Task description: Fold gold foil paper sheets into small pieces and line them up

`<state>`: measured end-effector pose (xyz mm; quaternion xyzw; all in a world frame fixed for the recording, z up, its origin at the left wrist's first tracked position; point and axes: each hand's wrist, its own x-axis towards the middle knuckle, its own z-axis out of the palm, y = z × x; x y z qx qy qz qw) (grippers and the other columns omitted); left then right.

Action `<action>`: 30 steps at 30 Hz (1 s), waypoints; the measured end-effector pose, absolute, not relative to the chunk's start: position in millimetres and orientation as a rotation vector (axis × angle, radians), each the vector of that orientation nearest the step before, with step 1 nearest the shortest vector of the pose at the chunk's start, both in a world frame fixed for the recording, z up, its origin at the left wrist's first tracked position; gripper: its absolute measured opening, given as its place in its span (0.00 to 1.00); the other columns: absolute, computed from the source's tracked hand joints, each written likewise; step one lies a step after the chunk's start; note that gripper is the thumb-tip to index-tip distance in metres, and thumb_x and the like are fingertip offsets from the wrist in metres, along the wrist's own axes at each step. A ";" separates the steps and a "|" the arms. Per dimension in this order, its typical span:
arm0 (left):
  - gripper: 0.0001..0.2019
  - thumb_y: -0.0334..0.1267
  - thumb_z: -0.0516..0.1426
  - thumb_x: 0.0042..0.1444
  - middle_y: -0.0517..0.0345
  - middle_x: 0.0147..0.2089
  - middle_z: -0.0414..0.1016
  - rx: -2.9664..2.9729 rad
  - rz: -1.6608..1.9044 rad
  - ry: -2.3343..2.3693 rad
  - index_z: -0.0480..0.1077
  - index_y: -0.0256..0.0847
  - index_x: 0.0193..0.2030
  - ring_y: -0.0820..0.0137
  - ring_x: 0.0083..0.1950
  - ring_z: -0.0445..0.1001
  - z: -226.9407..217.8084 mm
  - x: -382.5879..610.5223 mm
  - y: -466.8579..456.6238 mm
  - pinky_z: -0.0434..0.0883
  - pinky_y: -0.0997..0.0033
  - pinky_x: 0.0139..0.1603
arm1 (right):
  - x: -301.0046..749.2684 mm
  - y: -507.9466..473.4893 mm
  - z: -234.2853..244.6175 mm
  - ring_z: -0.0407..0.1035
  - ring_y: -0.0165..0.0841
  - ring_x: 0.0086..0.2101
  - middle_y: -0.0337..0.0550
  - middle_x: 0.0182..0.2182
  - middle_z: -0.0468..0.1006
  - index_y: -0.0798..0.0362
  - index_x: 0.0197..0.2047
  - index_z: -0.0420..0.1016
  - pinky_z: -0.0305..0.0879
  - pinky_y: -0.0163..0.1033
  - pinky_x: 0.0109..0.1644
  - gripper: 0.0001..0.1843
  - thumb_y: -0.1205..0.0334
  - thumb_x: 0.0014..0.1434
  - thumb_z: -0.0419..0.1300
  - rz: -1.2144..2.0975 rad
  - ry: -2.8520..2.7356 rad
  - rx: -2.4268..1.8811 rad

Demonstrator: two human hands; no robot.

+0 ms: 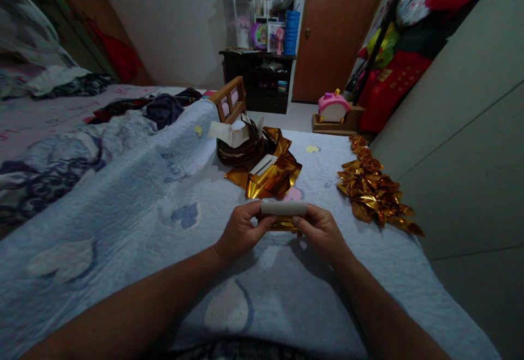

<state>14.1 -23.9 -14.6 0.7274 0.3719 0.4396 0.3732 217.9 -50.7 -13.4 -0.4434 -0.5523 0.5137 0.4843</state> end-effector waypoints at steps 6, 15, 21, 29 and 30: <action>0.12 0.38 0.63 0.56 0.52 0.41 0.82 1.480 1.016 0.908 0.78 0.34 0.46 0.64 0.41 0.80 -15.6 18.7 -21.9 0.75 0.67 0.44 | 217.4 -51.4 -9.2 0.64 0.29 0.25 0.38 0.26 0.74 0.56 0.43 0.80 0.61 0.35 0.29 0.13 0.57 0.58 0.61 1.265 -1.351 -1.130; 0.17 0.39 0.65 0.56 0.49 0.46 0.83 1.314 0.975 0.812 0.77 0.34 0.50 0.63 0.46 0.81 -24.2 20.8 -16.7 0.75 0.67 0.49 | 216.4 -50.2 -6.8 0.59 0.27 0.24 0.36 0.25 0.71 0.57 0.45 0.80 0.58 0.35 0.29 0.16 0.57 0.58 0.60 1.212 -1.391 -1.178; 0.17 0.39 0.67 0.53 0.50 0.44 0.83 1.213 0.955 0.803 0.77 0.34 0.49 0.64 0.45 0.80 -24.5 21.9 -13.7 0.75 0.68 0.49 | 216.2 -48.5 -8.4 0.61 0.29 0.25 0.38 0.26 0.72 0.58 0.44 0.80 0.59 0.36 0.30 0.17 0.56 0.58 0.59 1.188 -1.395 -1.226; 0.12 0.37 0.66 0.52 0.55 0.38 0.80 1.319 1.034 0.938 0.75 0.36 0.42 0.69 0.39 0.78 -21.7 21.5 -15.8 0.73 0.72 0.42 | 214.4 -46.3 -12.9 0.67 0.32 0.29 0.41 0.29 0.77 0.56 0.42 0.80 0.62 0.37 0.33 0.16 0.55 0.56 0.61 1.189 -1.355 -1.267; 0.12 0.36 0.66 0.52 0.57 0.37 0.78 1.360 1.062 0.971 0.74 0.36 0.42 0.70 0.37 0.76 -20.9 21.6 -16.7 0.72 0.73 0.40 | 214.3 -46.2 -13.1 0.66 0.32 0.28 0.40 0.28 0.76 0.56 0.42 0.80 0.61 0.36 0.32 0.15 0.55 0.56 0.61 1.194 -1.351 -1.276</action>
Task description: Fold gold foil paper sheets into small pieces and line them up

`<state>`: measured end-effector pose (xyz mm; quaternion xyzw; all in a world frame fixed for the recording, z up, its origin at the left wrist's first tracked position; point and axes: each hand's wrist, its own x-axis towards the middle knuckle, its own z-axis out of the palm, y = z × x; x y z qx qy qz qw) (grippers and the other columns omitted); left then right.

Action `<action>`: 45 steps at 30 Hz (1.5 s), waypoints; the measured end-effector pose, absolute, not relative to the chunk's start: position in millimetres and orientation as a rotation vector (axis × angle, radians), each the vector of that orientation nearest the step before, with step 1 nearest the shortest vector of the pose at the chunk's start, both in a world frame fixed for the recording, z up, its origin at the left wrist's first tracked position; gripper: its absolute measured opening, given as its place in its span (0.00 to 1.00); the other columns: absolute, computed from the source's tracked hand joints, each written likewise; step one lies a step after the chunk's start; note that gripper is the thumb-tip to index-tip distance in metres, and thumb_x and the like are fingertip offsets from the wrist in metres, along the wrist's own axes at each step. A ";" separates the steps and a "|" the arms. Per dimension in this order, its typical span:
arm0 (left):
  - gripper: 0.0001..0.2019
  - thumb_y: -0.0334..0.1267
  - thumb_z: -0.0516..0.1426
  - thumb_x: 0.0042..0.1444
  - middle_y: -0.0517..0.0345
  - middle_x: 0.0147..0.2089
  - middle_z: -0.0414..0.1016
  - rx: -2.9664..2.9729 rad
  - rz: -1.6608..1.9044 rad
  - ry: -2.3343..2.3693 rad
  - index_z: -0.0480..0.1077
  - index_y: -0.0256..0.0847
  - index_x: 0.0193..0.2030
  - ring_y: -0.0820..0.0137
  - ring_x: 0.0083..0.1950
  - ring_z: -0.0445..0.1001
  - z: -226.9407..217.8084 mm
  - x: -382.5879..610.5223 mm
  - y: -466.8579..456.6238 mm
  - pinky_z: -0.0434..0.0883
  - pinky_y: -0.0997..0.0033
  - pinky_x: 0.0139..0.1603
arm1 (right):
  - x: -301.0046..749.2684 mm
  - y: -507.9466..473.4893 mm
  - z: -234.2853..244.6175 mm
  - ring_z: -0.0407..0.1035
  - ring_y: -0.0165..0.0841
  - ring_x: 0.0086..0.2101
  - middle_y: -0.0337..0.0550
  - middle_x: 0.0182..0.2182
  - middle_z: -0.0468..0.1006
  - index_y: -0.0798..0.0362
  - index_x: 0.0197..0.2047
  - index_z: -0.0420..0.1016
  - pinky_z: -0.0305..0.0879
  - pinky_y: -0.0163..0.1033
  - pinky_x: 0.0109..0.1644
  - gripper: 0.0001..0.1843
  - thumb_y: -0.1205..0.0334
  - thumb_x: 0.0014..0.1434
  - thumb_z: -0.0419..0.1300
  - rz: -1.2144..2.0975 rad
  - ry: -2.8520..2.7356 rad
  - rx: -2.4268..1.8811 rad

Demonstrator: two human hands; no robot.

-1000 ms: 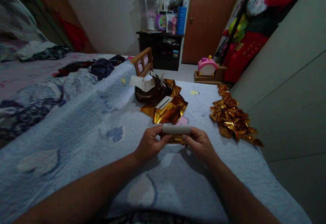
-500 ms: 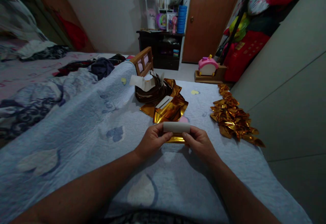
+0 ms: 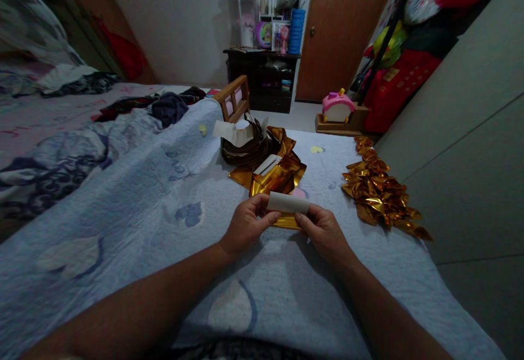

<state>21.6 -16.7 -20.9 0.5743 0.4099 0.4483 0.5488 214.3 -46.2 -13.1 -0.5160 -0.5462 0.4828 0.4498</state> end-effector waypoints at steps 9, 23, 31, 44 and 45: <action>0.19 0.32 0.65 0.54 0.66 0.33 0.71 1.654 1.289 1.049 0.65 0.43 0.50 0.75 0.33 0.73 -20.8 21.6 -24.9 0.70 0.77 0.37 | 215.3 -42.8 -17.6 0.60 0.28 0.23 0.36 0.22 0.72 0.56 0.36 0.79 0.55 0.34 0.27 0.14 0.53 0.56 0.64 1.290 -1.297 -1.259; 0.17 0.34 0.62 0.59 0.62 0.34 0.77 2.155 1.393 1.039 0.64 0.44 0.53 0.74 0.31 0.77 -15.2 19.1 -34.6 0.75 0.74 0.37 | 215.8 -40.8 -21.4 0.62 0.29 0.25 0.38 0.24 0.76 0.56 0.36 0.81 0.58 0.35 0.29 0.17 0.50 0.53 0.67 1.381 -1.253 -1.210; 0.15 0.34 0.61 0.59 0.62 0.34 0.76 2.161 1.409 1.014 0.66 0.43 0.52 0.74 0.32 0.75 -14.5 19.0 -34.2 0.74 0.73 0.38 | 216.0 -42.1 -21.4 0.69 0.32 0.29 0.42 0.30 0.81 0.55 0.41 0.83 0.64 0.37 0.34 0.16 0.53 0.55 0.66 1.356 -1.253 -1.181; 0.17 0.36 0.56 0.61 0.62 0.36 0.72 1.588 0.980 1.023 0.59 0.42 0.56 0.70 0.36 0.74 -34.2 29.0 -17.5 0.69 0.71 0.38 | 218.5 -41.0 -31.1 0.73 0.35 0.34 0.41 0.35 0.78 0.53 0.47 0.67 0.67 0.38 0.37 0.16 0.61 0.55 0.60 1.043 -1.428 -1.410; 0.17 0.35 0.56 0.61 0.61 0.36 0.73 1.647 0.967 1.065 0.60 0.42 0.55 0.69 0.36 0.74 -34.2 29.1 -17.3 0.68 0.70 0.38 | 218.3 -41.2 -32.2 0.73 0.35 0.33 0.41 0.35 0.78 0.53 0.50 0.66 0.67 0.38 0.37 0.18 0.62 0.56 0.59 1.007 -1.458 -1.439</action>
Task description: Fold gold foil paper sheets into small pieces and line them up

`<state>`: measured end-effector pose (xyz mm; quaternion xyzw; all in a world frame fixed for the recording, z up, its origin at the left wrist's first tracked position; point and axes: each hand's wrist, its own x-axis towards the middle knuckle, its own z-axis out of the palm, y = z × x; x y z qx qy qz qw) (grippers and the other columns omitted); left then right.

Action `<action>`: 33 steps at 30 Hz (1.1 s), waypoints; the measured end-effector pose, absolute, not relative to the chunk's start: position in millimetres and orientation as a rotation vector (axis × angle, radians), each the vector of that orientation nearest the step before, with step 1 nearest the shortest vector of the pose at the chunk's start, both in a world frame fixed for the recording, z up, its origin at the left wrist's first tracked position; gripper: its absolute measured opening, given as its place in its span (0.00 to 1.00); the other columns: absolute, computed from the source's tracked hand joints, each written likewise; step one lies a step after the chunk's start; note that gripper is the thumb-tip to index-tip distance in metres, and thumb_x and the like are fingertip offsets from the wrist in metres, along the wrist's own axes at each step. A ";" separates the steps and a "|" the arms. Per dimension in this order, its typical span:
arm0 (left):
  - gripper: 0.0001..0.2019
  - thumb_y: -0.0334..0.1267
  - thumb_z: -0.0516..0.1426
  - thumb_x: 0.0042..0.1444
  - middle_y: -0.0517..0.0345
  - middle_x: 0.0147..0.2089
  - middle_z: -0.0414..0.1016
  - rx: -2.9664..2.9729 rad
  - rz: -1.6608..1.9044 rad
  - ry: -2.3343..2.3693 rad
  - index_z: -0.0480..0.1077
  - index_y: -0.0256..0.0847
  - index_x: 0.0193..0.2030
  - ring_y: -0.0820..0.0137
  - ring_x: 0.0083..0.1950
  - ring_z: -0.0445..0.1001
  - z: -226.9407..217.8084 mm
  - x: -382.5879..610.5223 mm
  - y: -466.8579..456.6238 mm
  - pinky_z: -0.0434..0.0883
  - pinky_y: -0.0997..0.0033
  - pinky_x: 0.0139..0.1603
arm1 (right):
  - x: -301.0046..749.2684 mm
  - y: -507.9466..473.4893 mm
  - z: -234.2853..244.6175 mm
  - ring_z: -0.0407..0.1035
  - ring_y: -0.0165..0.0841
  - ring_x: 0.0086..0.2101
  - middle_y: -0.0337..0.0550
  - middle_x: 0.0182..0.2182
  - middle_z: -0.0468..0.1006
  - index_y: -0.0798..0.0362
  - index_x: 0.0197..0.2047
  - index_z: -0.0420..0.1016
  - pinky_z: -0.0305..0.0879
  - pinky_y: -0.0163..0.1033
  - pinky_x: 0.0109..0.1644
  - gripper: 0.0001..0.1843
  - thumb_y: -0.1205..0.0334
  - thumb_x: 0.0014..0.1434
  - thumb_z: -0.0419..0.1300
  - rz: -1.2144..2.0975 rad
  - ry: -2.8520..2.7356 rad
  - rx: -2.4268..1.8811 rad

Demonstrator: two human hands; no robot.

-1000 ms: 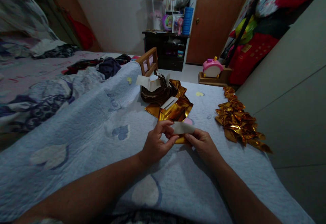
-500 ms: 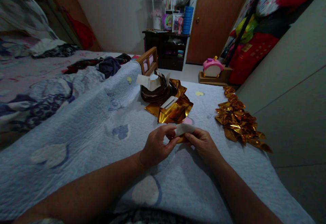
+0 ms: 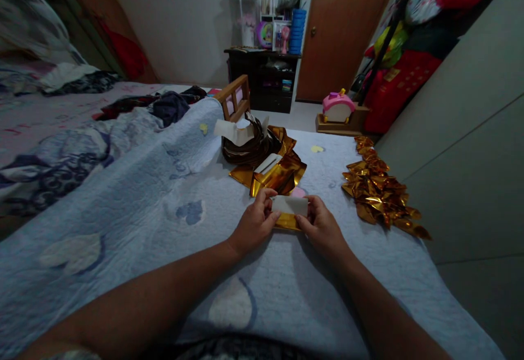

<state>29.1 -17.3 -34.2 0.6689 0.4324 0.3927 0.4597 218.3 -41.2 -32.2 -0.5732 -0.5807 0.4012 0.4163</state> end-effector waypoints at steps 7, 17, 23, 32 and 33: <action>0.13 0.29 0.56 0.57 0.59 0.35 0.73 2.103 0.815 1.336 0.65 0.41 0.49 0.64 0.38 0.74 -31.8 31.2 -13.9 0.67 0.63 0.43 | 216.8 -37.3 -38.5 0.69 0.36 0.31 0.38 0.29 0.73 0.56 0.63 0.60 0.61 0.40 0.37 0.32 0.65 0.54 0.57 0.741 -1.674 -1.656; 0.10 0.33 0.61 0.56 0.49 0.50 0.70 2.397 0.675 1.550 0.73 0.42 0.46 0.54 0.53 0.66 -33.3 30.0 -15.4 0.65 0.53 0.52 | 209.9 -40.9 -39.5 0.67 0.43 0.40 0.48 0.37 0.76 0.56 0.59 0.68 0.56 0.44 0.45 0.24 0.67 0.59 0.58 0.270 -1.913 -1.860; 0.09 0.24 0.54 0.58 0.54 0.40 0.70 2.515 0.642 1.144 0.74 0.39 0.37 0.65 0.43 0.67 -36.2 28.9 -10.7 0.66 0.65 0.44 | 208.3 -43.2 -32.6 0.64 0.42 0.43 0.47 0.40 0.74 0.51 0.40 0.77 0.53 0.43 0.45 0.06 0.68 0.64 0.58 0.171 -2.110 -1.779; 0.09 0.23 0.53 0.55 0.54 0.38 0.70 2.554 0.500 0.965 0.72 0.38 0.36 0.64 0.42 0.68 -35.7 23.8 -3.8 0.66 0.65 0.44 | 205.2 -43.3 -28.3 0.64 0.40 0.42 0.43 0.38 0.77 0.50 0.38 0.76 0.50 0.44 0.44 0.07 0.67 0.67 0.58 0.175 -2.241 -1.800; 0.09 0.24 0.54 0.56 0.53 0.39 0.70 2.564 0.475 0.977 0.72 0.39 0.37 0.63 0.43 0.68 -34.9 22.9 -3.5 0.66 0.63 0.45 | 204.3 -44.0 -27.3 0.64 0.41 0.42 0.44 0.38 0.77 0.51 0.38 0.76 0.50 0.44 0.44 0.06 0.67 0.67 0.57 0.166 -2.239 -1.812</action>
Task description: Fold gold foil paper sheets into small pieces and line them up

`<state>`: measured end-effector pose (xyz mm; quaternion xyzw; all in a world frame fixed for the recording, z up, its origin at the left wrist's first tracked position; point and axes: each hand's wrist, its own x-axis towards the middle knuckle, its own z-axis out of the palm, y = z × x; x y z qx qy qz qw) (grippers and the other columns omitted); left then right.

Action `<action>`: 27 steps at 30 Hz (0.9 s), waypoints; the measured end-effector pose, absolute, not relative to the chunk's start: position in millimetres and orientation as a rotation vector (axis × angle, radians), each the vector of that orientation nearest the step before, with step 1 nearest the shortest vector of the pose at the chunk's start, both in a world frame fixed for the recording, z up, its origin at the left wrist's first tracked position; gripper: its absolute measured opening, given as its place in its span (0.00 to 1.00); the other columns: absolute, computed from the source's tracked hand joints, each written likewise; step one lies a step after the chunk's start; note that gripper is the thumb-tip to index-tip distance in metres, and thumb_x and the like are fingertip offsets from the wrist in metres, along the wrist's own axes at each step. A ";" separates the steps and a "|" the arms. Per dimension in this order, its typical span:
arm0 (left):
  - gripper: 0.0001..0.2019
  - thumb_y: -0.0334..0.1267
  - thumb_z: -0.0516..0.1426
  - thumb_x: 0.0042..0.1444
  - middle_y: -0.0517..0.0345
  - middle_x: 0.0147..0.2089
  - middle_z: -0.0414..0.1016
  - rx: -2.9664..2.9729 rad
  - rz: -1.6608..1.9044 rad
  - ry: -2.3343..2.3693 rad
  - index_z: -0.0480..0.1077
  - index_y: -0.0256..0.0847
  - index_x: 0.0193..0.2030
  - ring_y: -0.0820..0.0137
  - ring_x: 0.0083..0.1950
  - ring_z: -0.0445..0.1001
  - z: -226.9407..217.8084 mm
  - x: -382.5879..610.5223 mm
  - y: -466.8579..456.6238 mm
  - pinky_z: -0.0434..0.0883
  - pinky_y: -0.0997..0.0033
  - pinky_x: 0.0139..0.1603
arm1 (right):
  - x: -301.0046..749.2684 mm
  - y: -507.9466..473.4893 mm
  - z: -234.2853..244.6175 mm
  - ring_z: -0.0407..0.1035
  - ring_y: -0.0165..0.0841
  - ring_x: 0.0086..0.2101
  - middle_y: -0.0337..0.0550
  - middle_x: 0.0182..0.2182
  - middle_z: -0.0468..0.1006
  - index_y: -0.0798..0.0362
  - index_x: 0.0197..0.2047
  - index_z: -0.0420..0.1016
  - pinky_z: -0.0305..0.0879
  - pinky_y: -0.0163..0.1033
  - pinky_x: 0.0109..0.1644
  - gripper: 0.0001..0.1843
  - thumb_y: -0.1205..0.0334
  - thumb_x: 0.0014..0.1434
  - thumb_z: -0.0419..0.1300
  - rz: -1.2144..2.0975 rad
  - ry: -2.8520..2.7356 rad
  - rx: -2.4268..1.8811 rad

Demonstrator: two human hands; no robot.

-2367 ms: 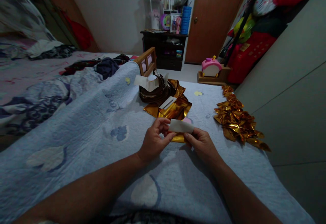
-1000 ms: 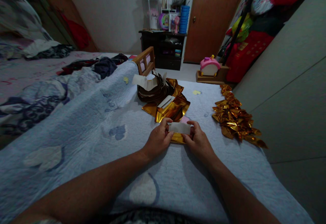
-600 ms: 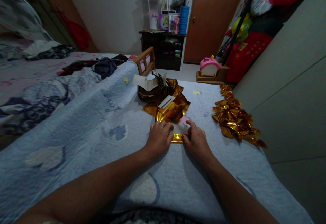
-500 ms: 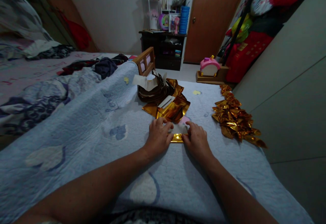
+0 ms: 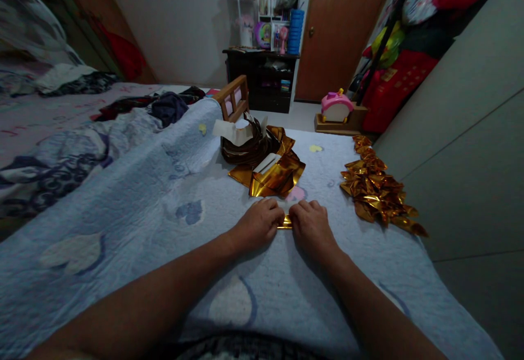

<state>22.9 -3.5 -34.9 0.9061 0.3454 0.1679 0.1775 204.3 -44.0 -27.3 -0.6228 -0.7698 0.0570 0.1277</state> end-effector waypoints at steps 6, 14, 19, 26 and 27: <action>0.04 0.34 0.55 0.65 0.53 0.46 0.70 2.561 0.314 1.016 0.71 0.41 0.42 0.60 0.49 0.66 -31.8 15.6 -2.4 0.64 0.57 0.53 | 196.2 -48.0 -25.9 0.64 0.43 0.43 0.46 0.40 0.76 0.52 0.39 0.73 0.51 0.46 0.45 0.06 0.58 0.66 0.60 0.103 -2.218 -1.860; 0.03 0.36 0.57 0.65 0.54 0.48 0.69 2.496 0.268 0.964 0.70 0.43 0.45 0.61 0.52 0.65 -28.2 5.5 1.7 0.63 0.59 0.53 | 188.9 -50.2 -26.8 0.64 0.47 0.43 0.50 0.41 0.75 0.51 0.39 0.71 0.53 0.48 0.45 0.17 0.45 0.62 0.62 0.052 -2.193 -1.886; 0.04 0.36 0.58 0.65 0.54 0.48 0.68 2.443 0.253 0.952 0.70 0.43 0.45 0.61 0.53 0.65 -24.4 3.5 2.0 0.62 0.60 0.54 | 187.7 -49.8 -26.7 0.65 0.47 0.43 0.50 0.41 0.75 0.50 0.39 0.72 0.54 0.47 0.45 0.18 0.43 0.60 0.63 0.058 -2.178 -1.914; 0.06 0.34 0.60 0.62 0.54 0.49 0.68 2.387 0.178 1.006 0.70 0.43 0.45 0.60 0.54 0.65 -17.9 5.2 2.2 0.62 0.59 0.56 | 195.7 -47.7 -26.5 0.65 0.46 0.44 0.48 0.42 0.73 0.48 0.43 0.74 0.54 0.46 0.45 0.16 0.46 0.60 0.64 0.124 -2.160 -1.936; 0.06 0.35 0.60 0.62 0.54 0.49 0.68 2.384 0.165 1.010 0.71 0.43 0.45 0.60 0.54 0.64 -17.6 5.3 2.3 0.62 0.59 0.56 | 197.8 -47.8 -26.1 0.65 0.46 0.44 0.48 0.42 0.73 0.48 0.44 0.75 0.55 0.46 0.45 0.16 0.46 0.60 0.65 0.129 -2.155 -1.939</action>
